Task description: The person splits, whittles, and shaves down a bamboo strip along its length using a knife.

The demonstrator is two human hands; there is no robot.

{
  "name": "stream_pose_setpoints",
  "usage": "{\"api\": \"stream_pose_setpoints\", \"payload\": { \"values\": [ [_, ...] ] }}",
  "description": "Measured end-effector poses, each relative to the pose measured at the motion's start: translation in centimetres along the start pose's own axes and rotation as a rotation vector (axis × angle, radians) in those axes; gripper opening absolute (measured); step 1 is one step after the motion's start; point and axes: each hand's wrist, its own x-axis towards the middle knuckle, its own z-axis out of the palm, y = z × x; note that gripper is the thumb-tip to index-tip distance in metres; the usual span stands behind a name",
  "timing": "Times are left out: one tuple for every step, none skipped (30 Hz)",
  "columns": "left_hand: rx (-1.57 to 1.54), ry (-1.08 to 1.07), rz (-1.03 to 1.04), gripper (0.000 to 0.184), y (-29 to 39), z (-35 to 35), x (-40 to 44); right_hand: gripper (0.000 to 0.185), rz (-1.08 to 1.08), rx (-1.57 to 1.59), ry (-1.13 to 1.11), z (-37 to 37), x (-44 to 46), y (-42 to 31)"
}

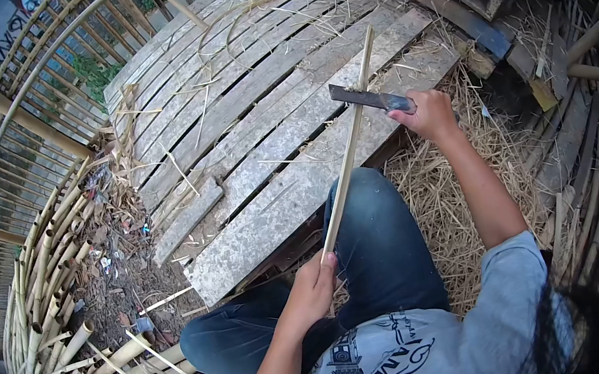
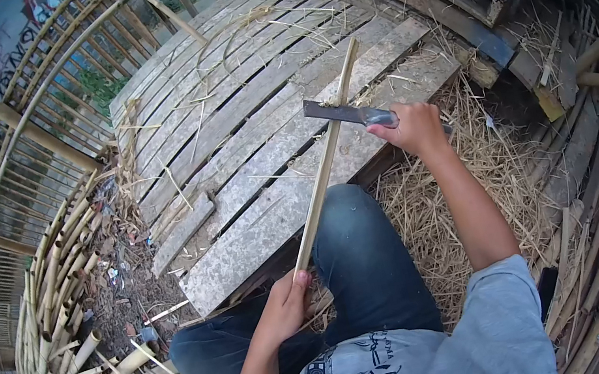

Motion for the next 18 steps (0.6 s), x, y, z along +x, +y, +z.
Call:
{"api": "stream_pose_setpoints", "payload": {
  "values": [
    [-0.001,0.010,-0.012,0.042,0.1,-0.6,0.2,0.071,0.039,0.064,-0.009,0.2,0.2,-1.7],
    [-0.089,-0.005,-0.045,0.042,0.7,-1.4,0.1,0.073,-0.042,0.125,0.052,0.1,0.6,-3.1],
    [-0.068,-0.002,-0.047,0.042,1.0,-2.2,0.0,0.073,-0.033,0.141,0.062,0.0,1.1,-4.3],
    [-0.046,0.001,-0.047,0.042,1.1,-2.8,0.0,0.075,-0.245,0.110,0.065,-0.1,1.8,-5.3],
    [-0.026,0.002,-0.049,0.042,1.4,-3.4,-0.1,0.076,-0.457,0.075,0.066,0.0,2.3,-5.7],
    [0.104,0.028,-0.009,0.043,2.4,-4.0,-0.7,0.077,-0.404,0.106,0.101,0.9,3.4,-5.1],
    [0.117,0.025,-0.017,0.043,2.2,-4.4,-0.8,0.077,-0.393,0.116,0.104,1.7,4.0,-4.6],
    [0.112,0.041,-0.023,0.043,2.0,-4.9,-0.7,0.076,-0.268,0.071,0.129,2.5,5.0,-4.2],
    [0.105,0.065,-0.028,0.044,1.9,-5.4,-0.7,0.075,-0.150,0.031,0.154,3.3,5.9,-4.4],
    [0.189,0.108,-0.035,0.044,2.3,-6.1,-0.7,0.074,-0.175,0.137,0.196,3.8,6.0,-5.6],
    [0.191,0.128,-0.024,0.044,2.3,-6.7,-0.8,0.073,-0.224,0.182,0.179,4.3,5.6,-6.9],
    [0.173,0.095,-0.063,0.044,2.2,-7.4,-1.1,0.073,-0.386,0.168,0.128,3.6,5.2,-8.4],
    [0.155,0.053,-0.106,0.044,1.9,-7.8,-1.5,0.073,-0.539,0.150,0.074,2.5,5.1,-9.6],
    [0.177,0.073,-0.047,0.044,1.5,-7.7,-2.0,0.071,-0.564,0.172,0.114,2.6,5.8,-9.2],
    [0.174,0.064,-0.061,0.044,1.3,-7.9,-2.5,0.070,-0.589,0.194,0.154,2.8,6.6,-8.9],
    [0.101,0.076,-0.115,0.045,1.0,-8.4,-3.3,0.068,-0.150,0.178,0.155,4.2,7.8,-6.7],
    [0.031,0.097,-0.152,0.045,1.0,-9.0,-3.6,0.066,0.279,0.149,0.168,4.9,8.7,-5.0],
    [0.066,0.129,-0.115,0.043,1.1,-9.5,-3.9,0.066,0.272,0.154,0.178,4.6,8.5,-4.4]
  ]
}}
